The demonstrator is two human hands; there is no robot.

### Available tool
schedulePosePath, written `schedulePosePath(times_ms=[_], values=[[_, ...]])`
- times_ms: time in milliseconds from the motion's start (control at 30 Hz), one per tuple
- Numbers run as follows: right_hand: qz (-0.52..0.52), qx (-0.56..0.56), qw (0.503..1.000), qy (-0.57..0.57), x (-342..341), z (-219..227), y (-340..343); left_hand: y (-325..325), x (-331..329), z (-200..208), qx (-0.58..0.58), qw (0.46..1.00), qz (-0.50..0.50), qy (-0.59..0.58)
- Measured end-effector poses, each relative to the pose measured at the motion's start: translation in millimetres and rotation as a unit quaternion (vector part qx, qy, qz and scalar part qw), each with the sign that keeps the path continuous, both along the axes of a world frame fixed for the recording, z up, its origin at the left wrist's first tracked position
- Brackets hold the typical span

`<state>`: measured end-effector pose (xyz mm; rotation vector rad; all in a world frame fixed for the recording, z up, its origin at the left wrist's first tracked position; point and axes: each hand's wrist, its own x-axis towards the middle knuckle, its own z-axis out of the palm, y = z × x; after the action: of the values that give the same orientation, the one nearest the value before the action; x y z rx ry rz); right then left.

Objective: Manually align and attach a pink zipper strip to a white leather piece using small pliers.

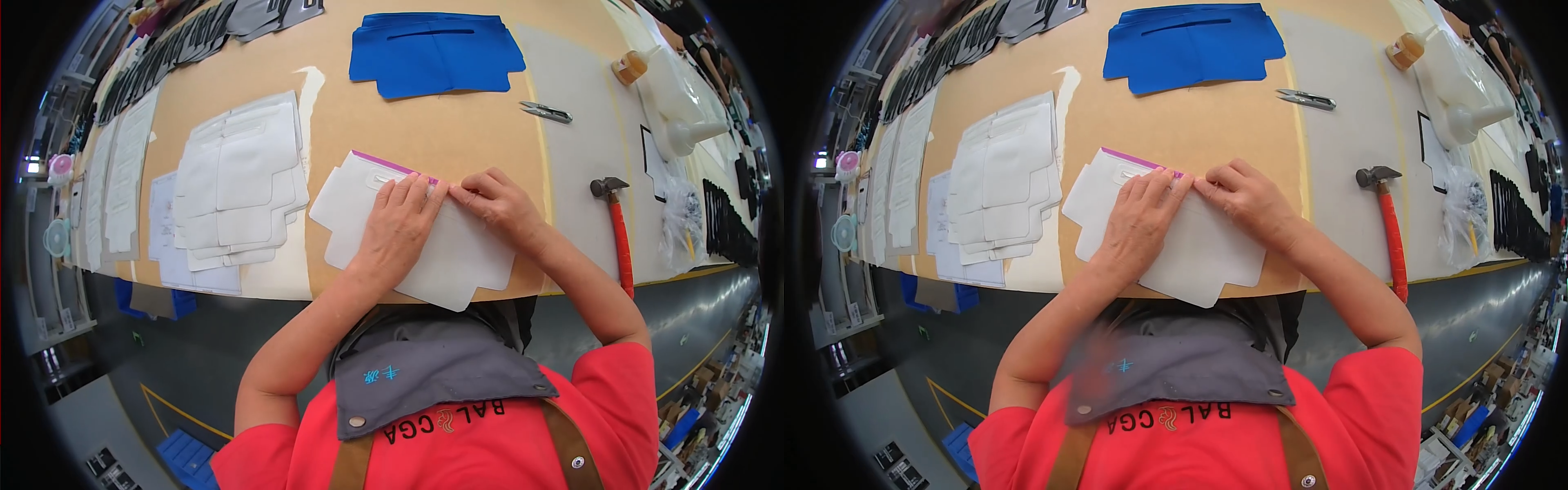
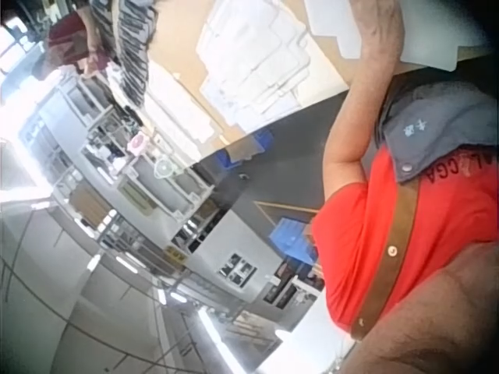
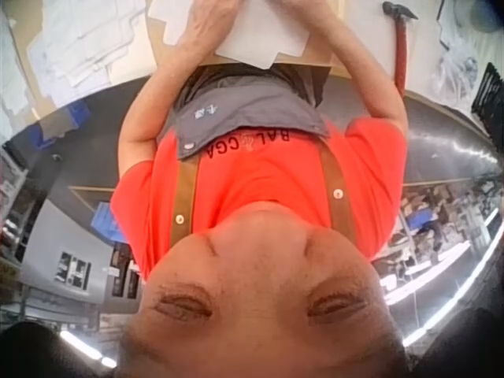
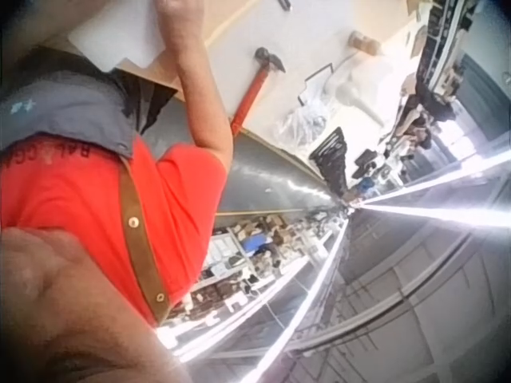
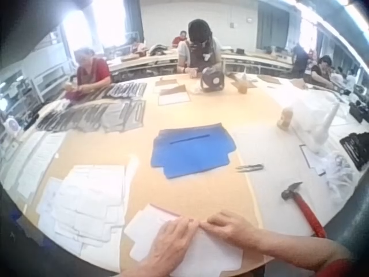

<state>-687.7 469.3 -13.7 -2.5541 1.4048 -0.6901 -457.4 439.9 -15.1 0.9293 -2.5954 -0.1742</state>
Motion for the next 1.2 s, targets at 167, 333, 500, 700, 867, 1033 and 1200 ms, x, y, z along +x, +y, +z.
schedulePosePath(times_ms=[167,333,500,700,867,1033,1200], values=[[-0.032,0.070,0.993,-0.086,-13,-3,10,3,-8,4,-0.019,1.000,-0.008,-0.017],[-0.010,0.034,0.999,-0.007,-11,0,11,14,-15,-3,-0.014,0.998,0.011,-0.052],[-0.040,0.064,0.995,-0.066,-21,2,23,18,-24,0,-0.039,0.997,0.004,-0.063],[-0.057,0.067,0.993,-0.081,-22,0,31,28,-31,1,-0.026,0.995,0.021,-0.090],[-0.030,-0.011,0.999,-0.022,-28,-1,37,33,-35,-5,0.001,0.998,0.003,-0.059],[-0.106,0.075,0.979,-0.158,-33,-5,46,33,-38,-4,-0.007,0.998,-0.007,-0.061],[-0.055,-0.011,0.997,-0.043,-39,-1,51,36,-41,-6,0.026,0.999,-0.023,-0.030]])
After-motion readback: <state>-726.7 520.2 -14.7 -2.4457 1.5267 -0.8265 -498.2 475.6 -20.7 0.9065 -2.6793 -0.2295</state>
